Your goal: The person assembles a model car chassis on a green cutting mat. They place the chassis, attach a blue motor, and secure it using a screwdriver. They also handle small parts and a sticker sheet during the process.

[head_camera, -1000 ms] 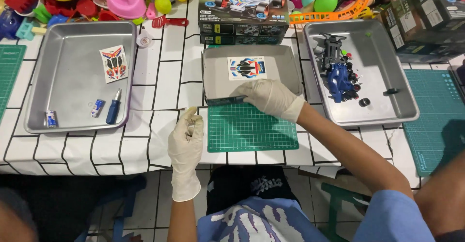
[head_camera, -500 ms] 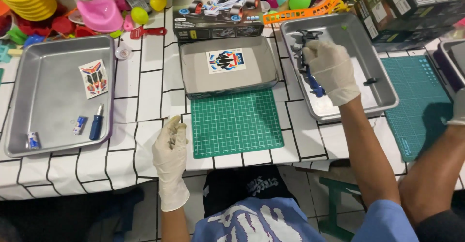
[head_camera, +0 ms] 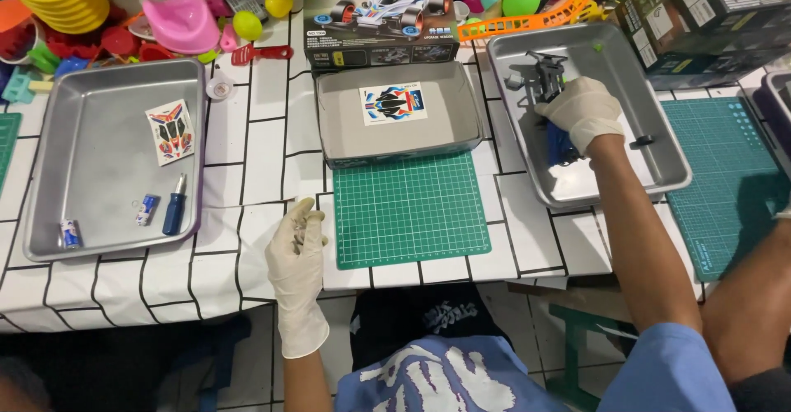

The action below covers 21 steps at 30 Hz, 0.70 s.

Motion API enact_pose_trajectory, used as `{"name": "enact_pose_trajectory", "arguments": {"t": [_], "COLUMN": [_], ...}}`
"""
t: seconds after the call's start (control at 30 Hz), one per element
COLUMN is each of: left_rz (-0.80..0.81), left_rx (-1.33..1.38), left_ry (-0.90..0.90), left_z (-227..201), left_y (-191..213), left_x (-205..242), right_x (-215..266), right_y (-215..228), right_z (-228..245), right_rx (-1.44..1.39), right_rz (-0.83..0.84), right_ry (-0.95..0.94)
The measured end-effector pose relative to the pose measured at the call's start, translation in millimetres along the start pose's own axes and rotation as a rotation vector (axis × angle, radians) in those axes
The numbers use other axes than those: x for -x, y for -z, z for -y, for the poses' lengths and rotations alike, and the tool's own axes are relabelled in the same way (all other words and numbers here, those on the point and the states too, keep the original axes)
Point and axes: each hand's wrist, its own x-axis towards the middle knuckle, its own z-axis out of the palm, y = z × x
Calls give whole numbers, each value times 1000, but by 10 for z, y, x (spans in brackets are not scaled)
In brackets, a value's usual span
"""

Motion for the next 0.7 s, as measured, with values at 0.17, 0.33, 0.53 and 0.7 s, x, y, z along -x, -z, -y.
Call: {"name": "enact_pose_trajectory", "arguments": {"t": [0.17,0.33,0.53,0.7], "left_rz": [35,34,27,36], "left_rx": [-35,-27,-8,50], "left_ry": [21,56,55,18], "left_z": [-35,-66,-75,-28], "left_y": [21,2,6,-14], "left_x": [-8,-10,10,0], "right_x": [-86,208,101,297], "right_y": [109,318,398,412], "right_z": [-458,-648,-993,-1055], "right_rx": [-533,-1202,-840,-686], "right_rz": [-35,29,-70,-144], "right_ry": [-83,-33,-111,-105]}}
